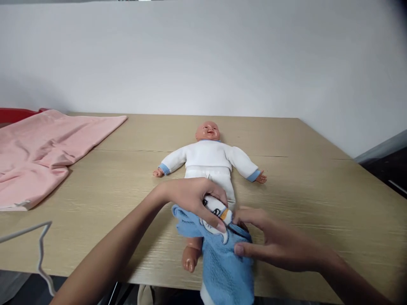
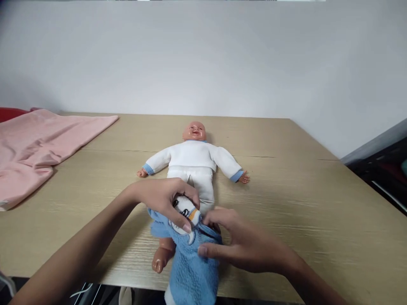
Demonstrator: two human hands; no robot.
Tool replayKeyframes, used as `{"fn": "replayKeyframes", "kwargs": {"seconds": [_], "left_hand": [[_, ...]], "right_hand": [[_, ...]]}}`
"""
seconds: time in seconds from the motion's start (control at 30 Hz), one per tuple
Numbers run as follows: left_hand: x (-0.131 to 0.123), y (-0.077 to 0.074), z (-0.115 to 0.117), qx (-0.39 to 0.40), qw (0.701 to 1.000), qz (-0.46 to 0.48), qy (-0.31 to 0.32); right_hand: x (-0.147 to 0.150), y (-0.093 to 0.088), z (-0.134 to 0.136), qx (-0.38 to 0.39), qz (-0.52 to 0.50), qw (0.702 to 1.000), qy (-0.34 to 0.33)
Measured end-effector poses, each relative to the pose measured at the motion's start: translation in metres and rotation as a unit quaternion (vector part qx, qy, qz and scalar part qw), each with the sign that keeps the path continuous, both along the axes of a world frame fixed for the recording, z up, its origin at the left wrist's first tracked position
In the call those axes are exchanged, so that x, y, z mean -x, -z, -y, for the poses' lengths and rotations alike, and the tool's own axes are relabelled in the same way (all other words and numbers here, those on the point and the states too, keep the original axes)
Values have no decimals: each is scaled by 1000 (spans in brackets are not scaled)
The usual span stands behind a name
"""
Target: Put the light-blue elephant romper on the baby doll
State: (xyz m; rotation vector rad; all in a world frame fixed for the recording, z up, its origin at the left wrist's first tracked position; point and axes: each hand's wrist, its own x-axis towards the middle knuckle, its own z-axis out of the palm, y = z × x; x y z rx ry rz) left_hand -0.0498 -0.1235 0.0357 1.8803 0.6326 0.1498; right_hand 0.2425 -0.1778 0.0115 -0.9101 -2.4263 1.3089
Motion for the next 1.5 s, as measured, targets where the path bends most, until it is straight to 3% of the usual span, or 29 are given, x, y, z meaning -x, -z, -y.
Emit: {"fn": "replayKeyframes", "kwargs": {"seconds": [0.13,0.27,0.43,0.53,0.73,0.83,1.03,1.17,1.27,1.37,1.5], "left_hand": [[-2,2,-16,62,994,-4,94],[-2,10,-23,83,984,78,140],[0,26,-25,116,985,125,31],[2,34,-26,130,985,115,4],[1,37,-24,173,978,78,83],[-1,35,-22,169,979,66,92],[3,40,-22,187,966,167,62],[7,46,-24,199,964,178,10],[7,48,-23,221,963,154,31],[5,47,-22,241,960,130,61],[6,48,-21,231,961,133,66]], "right_hand": [[-2,-5,-2,50,-64,996,-46],[4,-1,-3,93,-122,988,20],[22,6,-5,101,-213,958,162],[26,5,-13,120,-191,952,206],[10,-8,-29,152,-33,984,87],[3,-8,-30,173,-72,981,50],[4,4,-30,261,-208,942,45],[3,4,-35,296,-178,939,2],[-2,3,-39,320,-127,937,-61],[-2,5,-39,296,-120,947,-45],[6,11,-34,248,-194,949,16]]}}
